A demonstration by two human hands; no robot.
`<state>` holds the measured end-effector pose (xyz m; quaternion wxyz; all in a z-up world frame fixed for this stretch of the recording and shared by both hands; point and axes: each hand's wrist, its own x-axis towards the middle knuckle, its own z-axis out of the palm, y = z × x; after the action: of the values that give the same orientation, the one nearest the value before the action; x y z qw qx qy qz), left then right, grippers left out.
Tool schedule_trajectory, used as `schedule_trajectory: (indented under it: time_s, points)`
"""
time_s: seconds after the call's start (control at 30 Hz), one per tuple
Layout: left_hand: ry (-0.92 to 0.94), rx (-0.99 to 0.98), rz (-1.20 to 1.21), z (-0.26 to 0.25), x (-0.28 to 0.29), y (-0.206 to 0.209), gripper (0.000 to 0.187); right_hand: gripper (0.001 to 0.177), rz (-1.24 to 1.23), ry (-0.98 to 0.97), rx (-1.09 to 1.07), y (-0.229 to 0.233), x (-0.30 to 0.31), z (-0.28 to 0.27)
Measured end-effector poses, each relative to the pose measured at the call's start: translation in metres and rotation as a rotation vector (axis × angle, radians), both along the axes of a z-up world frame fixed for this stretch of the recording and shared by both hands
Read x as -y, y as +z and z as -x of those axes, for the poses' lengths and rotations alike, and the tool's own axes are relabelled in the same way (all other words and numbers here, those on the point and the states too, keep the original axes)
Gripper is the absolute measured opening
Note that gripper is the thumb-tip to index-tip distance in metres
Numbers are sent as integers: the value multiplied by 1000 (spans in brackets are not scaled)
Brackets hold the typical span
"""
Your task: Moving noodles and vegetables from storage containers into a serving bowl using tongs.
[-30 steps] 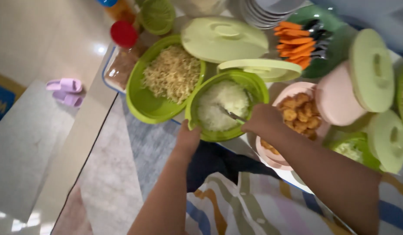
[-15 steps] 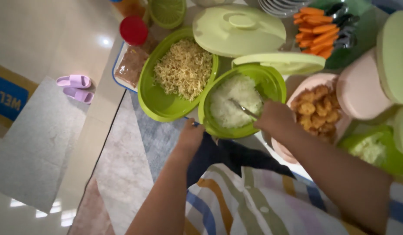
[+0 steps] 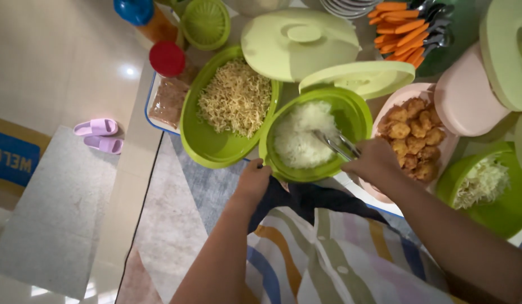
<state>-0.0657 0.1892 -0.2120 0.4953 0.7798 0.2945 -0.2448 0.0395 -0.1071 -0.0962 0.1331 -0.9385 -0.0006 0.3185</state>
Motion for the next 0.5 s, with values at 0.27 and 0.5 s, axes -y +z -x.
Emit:
schedule_trajectory:
  time_s: [0.27,0.5]
  points:
    - [82,-16,103,-16,-19,43,50,34,-3,-261,-196,34,5,15]
    - [108,-1,129,-17,-27,69,51,40,-49,-293,-140,52,11,37]
